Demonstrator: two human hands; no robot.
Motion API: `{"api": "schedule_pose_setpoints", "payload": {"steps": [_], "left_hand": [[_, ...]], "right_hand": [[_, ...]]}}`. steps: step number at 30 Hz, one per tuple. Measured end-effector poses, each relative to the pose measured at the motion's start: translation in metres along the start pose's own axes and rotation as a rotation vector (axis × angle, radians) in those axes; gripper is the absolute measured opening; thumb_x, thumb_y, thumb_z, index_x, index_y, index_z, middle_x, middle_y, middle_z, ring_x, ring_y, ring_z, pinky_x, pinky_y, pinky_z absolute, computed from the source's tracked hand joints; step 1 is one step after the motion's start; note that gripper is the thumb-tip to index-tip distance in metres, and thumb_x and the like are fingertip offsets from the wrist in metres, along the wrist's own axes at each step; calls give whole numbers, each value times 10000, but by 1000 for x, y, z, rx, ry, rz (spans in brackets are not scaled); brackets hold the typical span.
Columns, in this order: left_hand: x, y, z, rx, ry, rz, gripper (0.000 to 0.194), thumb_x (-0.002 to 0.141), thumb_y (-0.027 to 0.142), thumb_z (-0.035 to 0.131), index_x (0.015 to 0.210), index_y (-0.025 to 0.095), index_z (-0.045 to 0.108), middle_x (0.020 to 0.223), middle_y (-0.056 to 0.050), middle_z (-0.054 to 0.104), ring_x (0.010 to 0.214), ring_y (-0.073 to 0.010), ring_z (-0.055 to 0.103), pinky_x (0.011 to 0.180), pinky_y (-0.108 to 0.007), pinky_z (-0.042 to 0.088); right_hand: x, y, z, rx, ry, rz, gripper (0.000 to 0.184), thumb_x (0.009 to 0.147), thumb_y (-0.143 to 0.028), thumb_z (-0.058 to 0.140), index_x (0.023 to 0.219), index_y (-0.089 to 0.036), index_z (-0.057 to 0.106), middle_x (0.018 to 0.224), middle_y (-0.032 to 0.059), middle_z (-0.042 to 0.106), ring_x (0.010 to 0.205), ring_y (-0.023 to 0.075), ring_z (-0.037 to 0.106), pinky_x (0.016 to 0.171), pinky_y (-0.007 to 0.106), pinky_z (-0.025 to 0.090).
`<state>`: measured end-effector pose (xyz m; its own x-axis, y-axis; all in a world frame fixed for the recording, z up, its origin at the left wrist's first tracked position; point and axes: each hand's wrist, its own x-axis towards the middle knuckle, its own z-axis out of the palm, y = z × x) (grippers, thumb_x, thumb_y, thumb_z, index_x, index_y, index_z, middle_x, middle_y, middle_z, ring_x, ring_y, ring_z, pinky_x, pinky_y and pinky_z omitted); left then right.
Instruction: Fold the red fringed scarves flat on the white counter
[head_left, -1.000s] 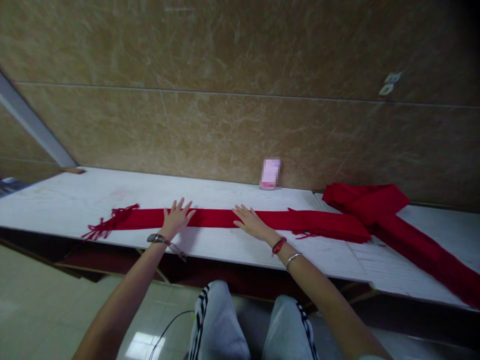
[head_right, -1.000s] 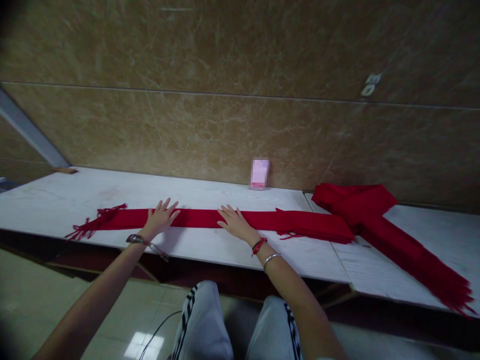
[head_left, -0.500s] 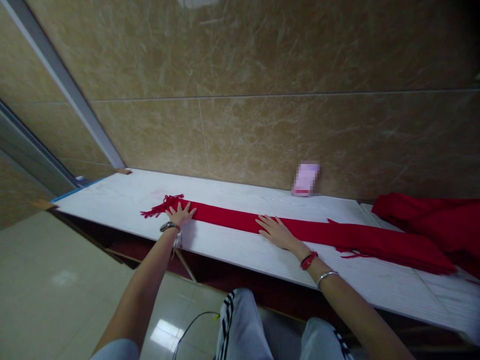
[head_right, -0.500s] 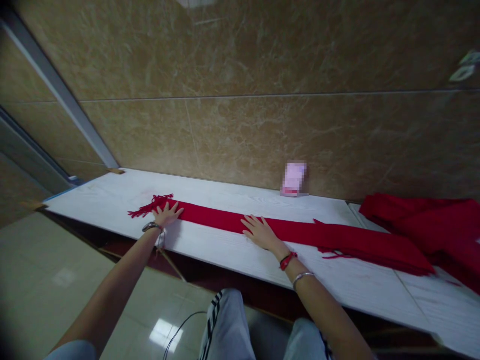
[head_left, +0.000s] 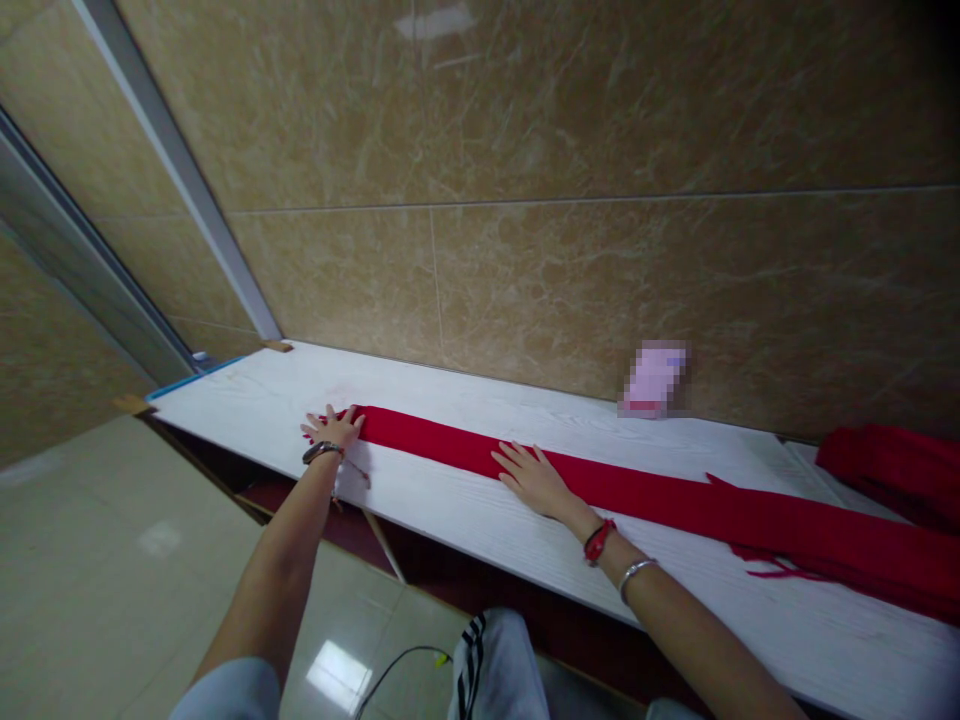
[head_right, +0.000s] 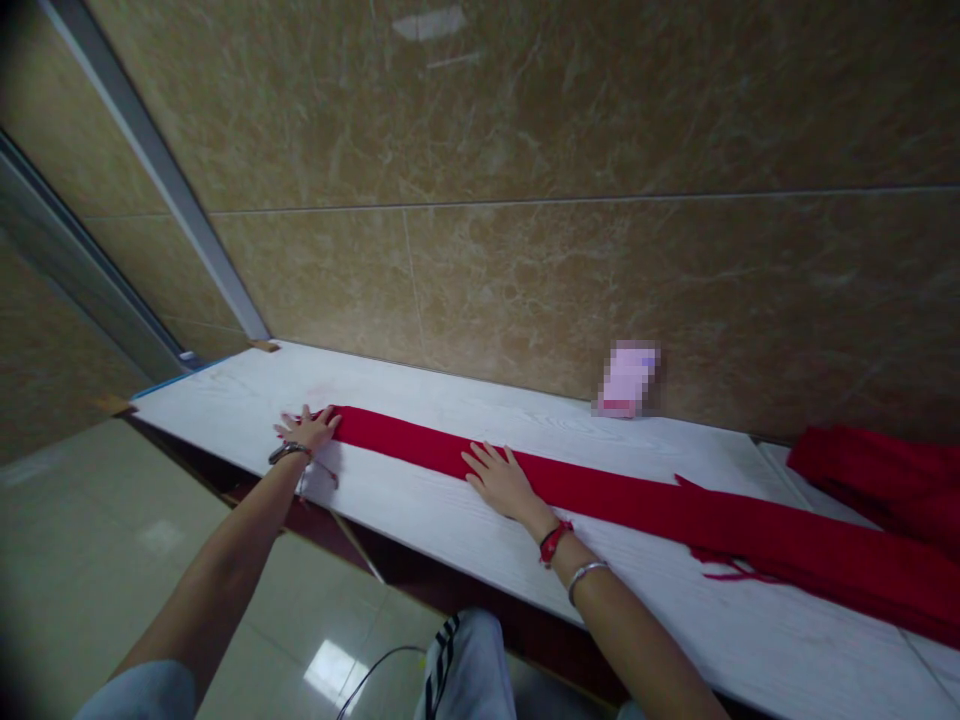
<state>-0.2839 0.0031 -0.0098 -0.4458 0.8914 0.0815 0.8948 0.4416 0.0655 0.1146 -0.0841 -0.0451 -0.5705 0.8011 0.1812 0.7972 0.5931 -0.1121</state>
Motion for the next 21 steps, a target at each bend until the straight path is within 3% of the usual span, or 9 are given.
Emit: {"api": "schedule_pose_setpoints", "payload": {"steps": [2, 4, 6, 8, 10, 12, 15, 18, 21], "left_hand": [[1, -1, -6, -4, 78, -31, 529, 831, 526, 334, 1265, 258, 476, 1455, -148, 209, 1295, -473, 98, 936, -683, 112], [-7, 10, -13, -22, 209, 29, 420, 838, 371, 380, 1184, 191, 539, 1428, -168, 258, 1307, -439, 112, 965, -653, 135], [-24, 32, -17, -49, 349, 163, 361, 822, 243, 388, 1129, 154, 556, 1411, -166, 286, 1324, -398, 100, 991, -630, 140], [-48, 60, -15, -76, 402, 360, 372, 825, 229, 387, 1162, 151, 525, 1425, -145, 267, 1338, -368, 69, 1014, -603, 141], [-72, 85, -6, -84, 294, 633, 421, 854, 303, 384, 1247, 175, 464, 1453, -117, 225, 1345, -341, 68, 1028, -550, 191], [-88, 101, 6, -59, 86, 864, 466, 876, 386, 364, 1317, 237, 394, 1471, -81, 200, 1343, -331, 103, 1016, -541, 227], [-92, 104, 17, -42, -108, 1007, 505, 889, 454, 336, 1366, 290, 314, 1480, -75, 176, 1333, -338, 150, 998, -568, 234], [-81, 92, 14, -77, -79, 1142, 539, 869, 460, 403, 1355, 232, 354, 1461, -116, 217, 1322, -302, 204, 1030, -472, 257], [-71, 76, 3, -43, -42, 1225, 412, 882, 340, 405, 1265, 211, 484, 1359, -93, 405, 1224, -212, 388, 1006, -337, 336]], "right_hand": [[-1, 1, 1, -2, 2, 13, 476, 926, -390, 251, 1369, -232, 326, 1438, 51, 302, 1324, 239, 230, 1052, 509, 192], [-1, 1, 0, 2, -2, 21, 474, 926, -386, 255, 1369, -234, 326, 1438, 47, 303, 1325, 233, 229, 1055, 506, 189], [0, 0, -2, 11, -3, 28, 472, 925, -386, 262, 1365, -231, 335, 1437, 46, 305, 1324, 227, 231, 1059, 500, 185], [1, -1, -3, 15, 2, 33, 470, 924, -386, 274, 1360, -225, 346, 1436, 49, 308, 1325, 225, 230, 1061, 496, 187], [1, -2, -4, 11, 12, 36, 468, 923, -381, 287, 1355, -216, 355, 1434, 56, 313, 1326, 231, 227, 1060, 498, 191], [0, -3, -6, -3, 23, 27, 468, 921, -379, 303, 1353, -209, 361, 1432, 65, 316, 1325, 240, 228, 1058, 506, 193], [-5, -2, -10, -40, 45, -35, 476, 912, -375, 344, 1350, -189, 366, 1425, 83, 324, 1321, 248, 237, 1061, 510, 187], [-13, 2, -13, -88, 51, -105, 441, 907, -284, 371, 1321, -137, 409, 1386, 107, 388, 1290, 235, 310, 1063, 454, 232], [-18, 7, -13, -130, 36, -138, 400, 878, -138, 375, 1262, -91, 478, 1327, 132, 461, 1246, 217, 386, 1042, 389, 297]]}}
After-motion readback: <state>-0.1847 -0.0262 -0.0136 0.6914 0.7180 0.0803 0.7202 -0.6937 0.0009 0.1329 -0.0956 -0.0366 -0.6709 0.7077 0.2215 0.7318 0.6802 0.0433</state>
